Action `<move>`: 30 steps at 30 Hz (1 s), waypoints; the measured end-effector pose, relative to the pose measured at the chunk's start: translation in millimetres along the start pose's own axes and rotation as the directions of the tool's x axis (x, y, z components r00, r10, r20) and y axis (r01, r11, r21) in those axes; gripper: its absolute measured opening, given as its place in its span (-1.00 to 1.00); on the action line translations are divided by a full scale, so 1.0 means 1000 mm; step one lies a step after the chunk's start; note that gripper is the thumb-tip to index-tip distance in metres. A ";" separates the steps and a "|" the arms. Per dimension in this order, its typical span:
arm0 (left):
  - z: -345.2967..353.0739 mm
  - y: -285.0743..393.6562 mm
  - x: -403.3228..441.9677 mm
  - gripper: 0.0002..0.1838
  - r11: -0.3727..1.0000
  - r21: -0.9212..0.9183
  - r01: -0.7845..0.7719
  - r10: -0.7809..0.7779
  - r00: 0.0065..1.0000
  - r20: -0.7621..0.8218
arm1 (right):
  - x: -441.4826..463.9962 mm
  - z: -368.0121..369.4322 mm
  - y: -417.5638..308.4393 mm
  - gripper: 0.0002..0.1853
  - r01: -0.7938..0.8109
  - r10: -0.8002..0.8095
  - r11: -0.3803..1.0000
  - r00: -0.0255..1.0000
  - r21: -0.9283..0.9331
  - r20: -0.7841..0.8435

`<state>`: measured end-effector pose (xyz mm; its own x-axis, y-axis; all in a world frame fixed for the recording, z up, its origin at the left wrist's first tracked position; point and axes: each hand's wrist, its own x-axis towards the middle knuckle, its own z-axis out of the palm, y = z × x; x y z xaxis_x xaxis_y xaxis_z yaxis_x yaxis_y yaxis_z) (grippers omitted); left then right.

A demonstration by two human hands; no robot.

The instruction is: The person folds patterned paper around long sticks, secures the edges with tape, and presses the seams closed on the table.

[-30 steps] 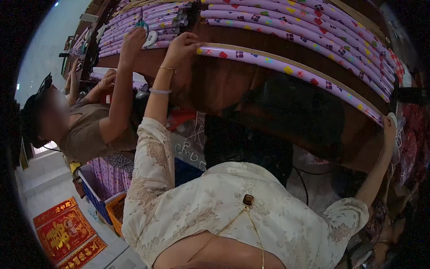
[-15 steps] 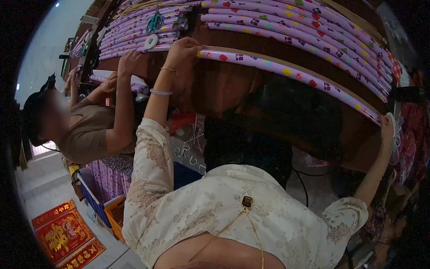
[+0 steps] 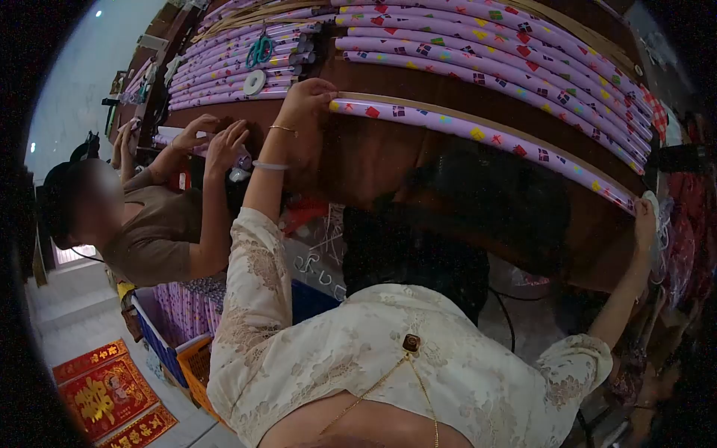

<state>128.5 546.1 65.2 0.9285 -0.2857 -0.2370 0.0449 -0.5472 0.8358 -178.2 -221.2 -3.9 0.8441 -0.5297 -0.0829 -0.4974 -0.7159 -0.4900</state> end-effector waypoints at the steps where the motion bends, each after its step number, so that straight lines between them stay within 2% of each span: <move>1: 0.001 0.001 0.000 -0.81 0.999 -0.033 0.015 -0.015 1.000 -0.004 | -0.002 -0.001 -0.004 -0.65 -0.022 0.022 0.999 1.000 0.028 0.006; 6: 0.004 -0.010 -0.002 -0.83 0.994 -0.112 0.019 -0.022 0.999 -0.030 | -0.009 0.003 -0.006 -0.67 -0.017 0.019 0.995 1.000 0.097 -0.022; 8: 0.003 -0.022 0.002 -0.76 0.990 -0.138 -0.036 0.034 0.999 -0.015 | -0.008 0.006 0.000 -0.69 0.080 -0.077 0.997 0.989 0.017 -0.127; 14: 0.001 -0.012 -0.005 -0.77 0.989 -0.147 -0.019 0.019 1.000 0.000 | -0.003 0.007 0.011 -0.70 0.072 -0.068 0.994 0.996 0.081 -0.053; 23: -0.001 -0.013 -0.003 -0.72 0.994 -0.108 0.012 -0.013 1.000 -0.008 | -0.006 0.003 0.003 -0.67 -0.005 0.009 0.996 0.999 0.086 -0.045; 26: 0.000 -0.013 -0.005 -0.72 0.993 -0.122 0.000 -0.004 1.000 -0.025 | -0.008 0.005 0.000 -0.67 -0.035 0.042 0.957 0.999 0.289 -0.018; 29: 0.004 -0.007 -0.009 -0.75 0.990 -0.138 0.012 -0.020 0.998 -0.056 | -0.011 0.003 -0.001 -0.65 -0.063 0.063 0.974 0.998 0.216 0.006; 30: 0.005 -0.013 -0.009 -0.75 0.978 -0.209 0.001 -0.014 0.998 -0.060 | -0.013 0.002 -0.003 -0.64 -0.079 0.076 0.981 0.997 0.177 0.020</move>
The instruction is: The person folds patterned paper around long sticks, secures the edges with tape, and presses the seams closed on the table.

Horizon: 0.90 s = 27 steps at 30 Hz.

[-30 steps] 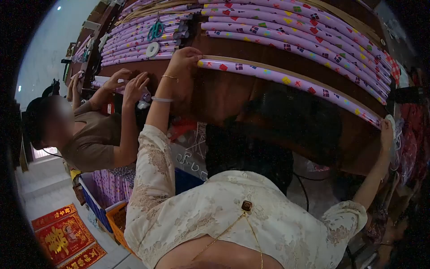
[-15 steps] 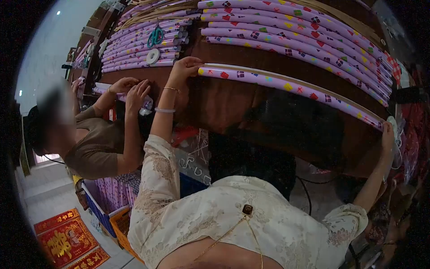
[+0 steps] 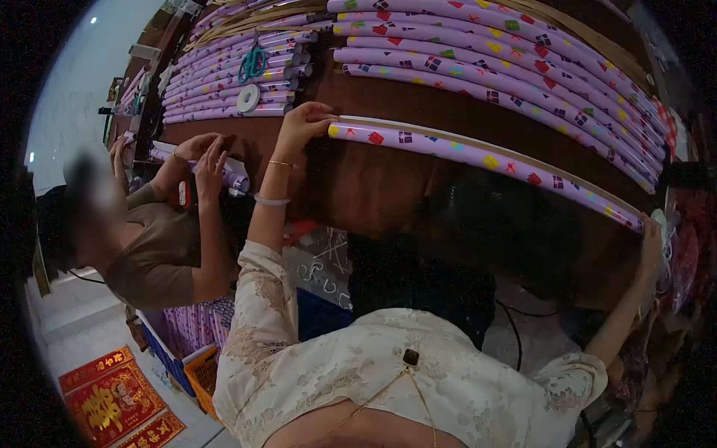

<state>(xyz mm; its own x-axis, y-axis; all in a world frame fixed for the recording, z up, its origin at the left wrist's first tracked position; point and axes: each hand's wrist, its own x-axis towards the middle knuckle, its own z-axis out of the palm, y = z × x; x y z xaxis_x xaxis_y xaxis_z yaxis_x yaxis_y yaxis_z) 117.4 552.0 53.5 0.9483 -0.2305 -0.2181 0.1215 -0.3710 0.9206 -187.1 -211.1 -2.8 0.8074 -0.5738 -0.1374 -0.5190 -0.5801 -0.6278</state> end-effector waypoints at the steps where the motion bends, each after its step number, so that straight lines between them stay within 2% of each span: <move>1: 0.000 -0.002 0.000 -0.75 1.000 0.002 0.009 -0.009 1.000 -0.002 | -0.002 -0.001 -0.005 -0.64 -0.011 0.011 1.000 1.000 -0.021 0.003; 5: -0.002 -0.008 0.003 -0.72 1.000 0.002 -0.019 0.019 1.000 0.014 | -0.020 -0.005 -0.031 -0.65 -0.074 0.081 0.991 0.995 -0.109 0.055; 6: -0.002 -0.009 0.003 -0.69 1.000 -0.002 -0.030 0.030 0.999 0.020 | -0.027 -0.005 -0.033 -0.66 0.148 -0.135 0.822 0.989 -0.550 0.064; 8: -0.002 -0.008 0.003 -0.68 1.000 -0.019 -0.008 0.009 1.000 0.029 | -0.005 -0.007 0.001 -0.64 0.082 -0.087 0.977 0.996 -0.199 -0.017; 12: -0.001 0.001 0.001 -0.67 1.000 -0.019 0.015 -0.014 0.999 0.037 | -0.010 -0.008 -0.001 -0.64 0.070 -0.069 0.976 0.998 -0.206 0.011; 15: 0.000 0.003 0.002 -0.68 0.999 0.035 0.004 -0.005 1.000 0.030 | -0.015 -0.004 -0.009 -0.64 0.067 -0.072 0.985 0.997 -0.161 -0.030; 18: -0.002 0.001 0.003 -0.68 1.000 -0.002 0.030 -0.030 0.997 0.068 | -0.008 -0.008 0.006 -0.63 0.118 -0.115 0.960 0.993 -0.255 0.029; 20: -0.001 0.007 0.002 -0.68 0.998 0.055 0.024 -0.028 0.997 0.075 | -0.016 -0.002 -0.003 -0.62 0.124 -0.137 0.957 0.990 -0.263 -0.031; 21: 0.000 0.001 0.002 -0.70 1.000 0.010 -0.022 0.022 0.997 0.079 | -0.023 -0.001 -0.014 -0.62 0.110 -0.133 0.954 0.989 -0.279 -0.064; 22: 0.001 0.001 0.002 -0.73 1.000 0.001 0.016 -0.016 0.998 0.053 | -0.029 0.006 -0.041 -0.61 0.063 -0.088 0.960 0.993 -0.274 -0.083; 23: 0.004 0.008 0.000 -0.73 0.997 0.072 0.020 -0.023 0.999 0.038 | -0.032 0.010 -0.058 -0.60 0.007 -0.039 0.963 0.993 -0.270 -0.113; 24: 0.004 0.001 0.002 -0.73 0.994 0.105 -0.028 0.023 0.998 0.051 | -0.033 0.011 -0.057 -0.60 0.041 -0.084 0.943 0.990 -0.330 -0.117; 25: 0.000 -0.006 0.003 -0.74 0.997 0.069 -0.029 0.024 0.996 0.084 | -0.042 0.023 -0.095 -0.64 -0.133 0.066 0.941 0.974 -0.312 -0.216; 26: 0.001 -0.006 0.002 -0.76 0.997 0.065 -0.031 0.026 0.996 0.088 | -0.025 0.016 -0.036 -0.70 0.109 -0.146 0.976 0.970 -0.190 -0.194; 27: 0.000 -0.005 0.001 -0.78 0.997 0.065 -0.031 0.025 0.996 0.082 | -0.034 0.027 -0.064 -0.75 0.025 -0.039 0.998 0.963 -0.059 -0.266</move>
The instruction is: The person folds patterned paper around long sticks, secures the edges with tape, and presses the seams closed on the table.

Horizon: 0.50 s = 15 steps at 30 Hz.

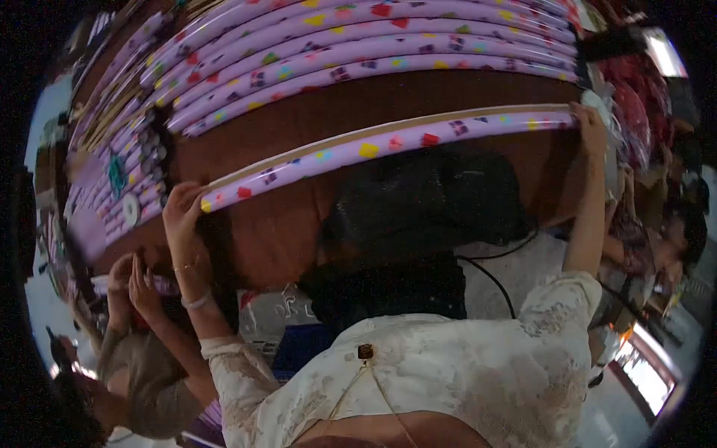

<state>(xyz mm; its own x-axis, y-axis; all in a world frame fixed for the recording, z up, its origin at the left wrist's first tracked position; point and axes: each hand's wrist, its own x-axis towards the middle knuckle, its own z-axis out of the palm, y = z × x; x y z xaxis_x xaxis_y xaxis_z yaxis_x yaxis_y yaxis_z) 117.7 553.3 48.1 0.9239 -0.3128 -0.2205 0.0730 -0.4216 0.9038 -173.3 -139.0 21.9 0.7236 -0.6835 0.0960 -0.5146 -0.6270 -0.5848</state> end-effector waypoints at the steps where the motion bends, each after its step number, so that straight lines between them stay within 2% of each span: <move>1: -0.004 -0.005 0.001 -0.79 0.999 -0.032 0.003 -0.002 1.000 0.023 | -0.012 0.001 -0.052 -0.77 -0.106 0.107 0.993 0.994 -0.056 0.015; 2: -0.006 -0.009 0.001 -0.79 0.998 -0.058 0.008 -0.006 0.999 0.036 | -0.007 0.000 -0.027 -0.79 -0.046 0.045 0.998 0.999 0.043 0.010; 3: -0.005 -0.006 0.000 -0.79 1.000 -0.007 -0.031 0.031 0.999 0.044 | 0.000 0.006 -0.003 -0.80 0.024 -0.026 0.989 1.000 0.146 0.006; 4: -0.006 -0.004 -0.001 -0.80 0.997 0.046 -0.069 0.067 0.997 0.044 | -0.001 0.005 -0.002 -0.80 0.008 -0.010 0.986 1.000 0.169 0.010; 5: -0.005 -0.008 -0.001 -0.79 0.998 0.013 -0.057 0.057 0.998 0.015 | -0.002 0.008 -0.006 -0.81 -0.004 0.000 0.981 1.000 0.196 0.019; 6: -0.005 -0.008 0.000 -0.79 0.997 0.005 -0.071 0.070 0.997 0.026 | -0.003 0.007 -0.007 -0.79 -0.038 0.034 0.990 0.999 0.139 0.031; 11: -0.004 -0.007 0.001 -0.81 0.998 0.030 -0.055 0.055 0.998 0.017 | 0.000 0.009 0.005 -0.83 -0.058 0.061 0.987 0.998 0.151 -0.012; 15: -0.006 -0.010 -0.001 -0.81 1.000 0.005 -0.022 0.022 1.000 0.006 | -0.002 0.007 -0.007 -0.79 0.009 -0.007 0.988 1.000 0.156 -0.015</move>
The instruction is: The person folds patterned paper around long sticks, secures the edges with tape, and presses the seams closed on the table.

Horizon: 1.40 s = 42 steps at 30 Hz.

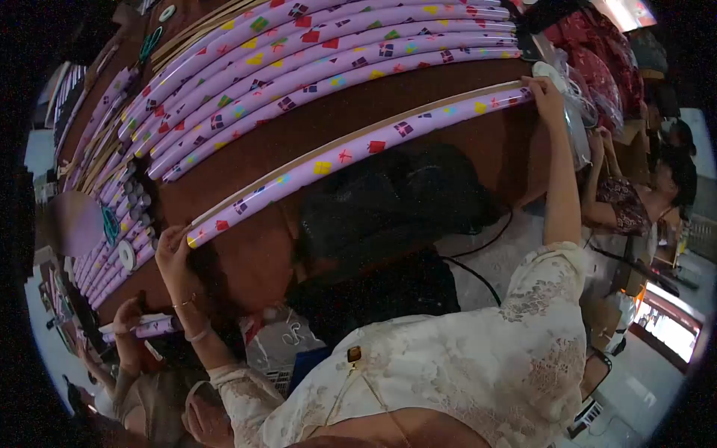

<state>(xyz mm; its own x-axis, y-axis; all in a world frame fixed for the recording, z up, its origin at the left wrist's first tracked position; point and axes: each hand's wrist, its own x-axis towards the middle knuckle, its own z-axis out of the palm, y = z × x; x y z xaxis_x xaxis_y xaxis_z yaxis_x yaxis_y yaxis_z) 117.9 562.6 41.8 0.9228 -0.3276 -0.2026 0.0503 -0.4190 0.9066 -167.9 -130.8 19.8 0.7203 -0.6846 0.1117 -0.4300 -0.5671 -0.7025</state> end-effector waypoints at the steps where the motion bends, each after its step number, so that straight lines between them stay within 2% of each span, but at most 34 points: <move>1: 0.003 0.005 -0.003 -0.82 0.999 0.012 -0.033 0.033 0.999 -0.007 | 0.001 0.000 0.000 -0.79 0.004 -0.004 1.000 1.000 -0.001 0.010; 3: 0.005 0.007 -0.004 -0.83 0.992 0.118 -0.052 0.056 0.998 -0.036 | 0.002 -0.002 0.008 -0.77 0.022 -0.022 1.000 0.999 -0.019 0.027; 4: 0.012 0.012 -0.009 -0.82 0.999 0.035 -0.038 0.041 0.994 -0.098 | 0.005 -0.004 0.013 -0.76 0.047 -0.046 0.998 0.998 -0.030 0.044; 6: 0.015 0.004 -0.009 -0.82 0.998 -0.002 -0.057 0.056 0.985 -0.164 | 0.010 -0.009 0.027 -0.74 0.106 -0.100 0.992 0.992 -0.074 0.081; 7: 0.018 0.015 -0.012 -0.82 0.994 0.104 -0.039 0.058 0.982 -0.180 | 0.011 -0.010 0.032 -0.73 0.106 -0.098 0.991 0.991 -0.081 0.096; 10: 0.020 0.015 -0.012 -0.82 0.998 -0.022 -0.067 0.060 0.973 -0.223 | 0.012 -0.013 0.041 -0.71 0.087 -0.076 0.994 0.986 -0.071 0.147; 13: 0.022 0.016 -0.011 -0.83 0.975 -0.216 -0.052 -0.009 0.962 -0.272 | 0.015 -0.017 0.048 -0.68 0.070 -0.058 0.996 0.980 -0.058 0.191; 17: 0.029 0.040 -0.018 -0.85 0.953 -0.265 -0.145 0.044 0.935 -0.353 | 0.020 -0.021 0.056 -0.65 0.062 -0.054 0.998 0.969 -0.027 0.240; 19: 0.027 0.052 -0.022 -0.85 0.984 -0.130 -0.119 0.060 0.921 -0.385 | 0.017 -0.021 0.047 -0.64 0.062 -0.040 0.995 0.969 -0.083 0.246; 21: 0.028 0.051 -0.020 -0.85 0.982 -0.162 -0.101 0.023 0.906 -0.423 | 0.013 -0.019 0.032 -0.62 0.052 -0.002 0.974 0.974 -0.219 0.226; 23: 0.025 0.041 -0.016 -0.88 0.973 -0.005 -0.232 0.210 0.888 -0.408 | 0.010 -0.017 0.022 -0.60 0.040 0.030 0.935 0.981 -0.353 0.193; 24: 0.020 0.036 -0.013 -0.87 0.949 0.206 -0.239 0.304 0.868 -0.392 | 0.008 -0.017 0.021 -0.60 0.050 0.021 0.938 0.979 -0.344 0.201; 25: 0.017 0.037 -0.013 -0.87 0.948 0.213 -0.235 0.304 0.864 -0.401 | 0.005 -0.018 0.021 -0.60 0.111 -0.027 0.911 0.977 -0.398 0.210; 27: 0.015 0.038 -0.013 -0.87 0.759 0.566 -0.320 0.541 0.794 -0.276 | 0.002 -0.018 0.022 -0.59 0.222 -0.118 0.838 0.966 -0.499 0.232; 28: 0.015 0.037 -0.013 -0.88 0.782 0.538 -0.316 0.522 0.803 -0.288 | 0.017 -0.023 0.035 -0.59 0.106 -0.023 0.957 0.956 -0.271 0.291; 29: 0.015 0.036 -0.013 -0.88 0.781 0.543 -0.310 0.522 0.801 -0.293 | 0.022 -0.026 0.049 -0.59 0.112 -0.030 0.958 0.955 -0.265 0.296; 31: 0.016 0.036 -0.014 -0.90 0.813 0.527 -0.247 0.434 0.860 -0.267 | 0.024 -0.027 0.057 -0.59 0.083 -0.002 0.958 0.960 -0.274 0.282; 32: 0.018 0.030 -0.013 -0.92 0.884 0.423 -0.200 0.337 0.899 -0.279 | 0.026 -0.027 0.060 -0.59 0.086 -0.007 0.959 0.959 -0.270 0.284; 33: 0.018 0.031 -0.013 -0.92 0.883 0.426 -0.199 0.339 0.898 -0.282 | 0.027 -0.027 0.062 -0.59 0.120 -0.034 0.952 0.956 -0.282 0.292; 35: 0.018 0.034 -0.011 -0.93 0.929 0.346 -0.130 0.230 0.936 -0.266 | 0.028 -0.029 0.066 -0.59 0.182 -0.083 0.934 0.947 -0.308 0.310; 37: 0.017 0.028 -0.009 -0.94 0.934 0.329 -0.139 0.228 0.941 -0.251 | 0.030 -0.031 0.070 -0.59 0.243 -0.129 0.910 0.936 -0.336 0.327; 42: 0.008 0.006 0.001 -0.92 0.913 0.362 -0.188 0.269 0.945 -0.186 | 0.032 -0.029 0.087 -0.58 0.221 -0.151 0.938 0.954 -0.268 0.261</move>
<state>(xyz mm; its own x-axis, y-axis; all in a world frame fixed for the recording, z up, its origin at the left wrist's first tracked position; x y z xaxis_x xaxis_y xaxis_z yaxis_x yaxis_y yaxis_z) 115.8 553.4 44.5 0.9568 -0.2644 0.1211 -0.2659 -0.6271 0.7321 -197.6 -215.0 -17.3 0.8936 -0.4479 0.0290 -0.3896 -0.8061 -0.4455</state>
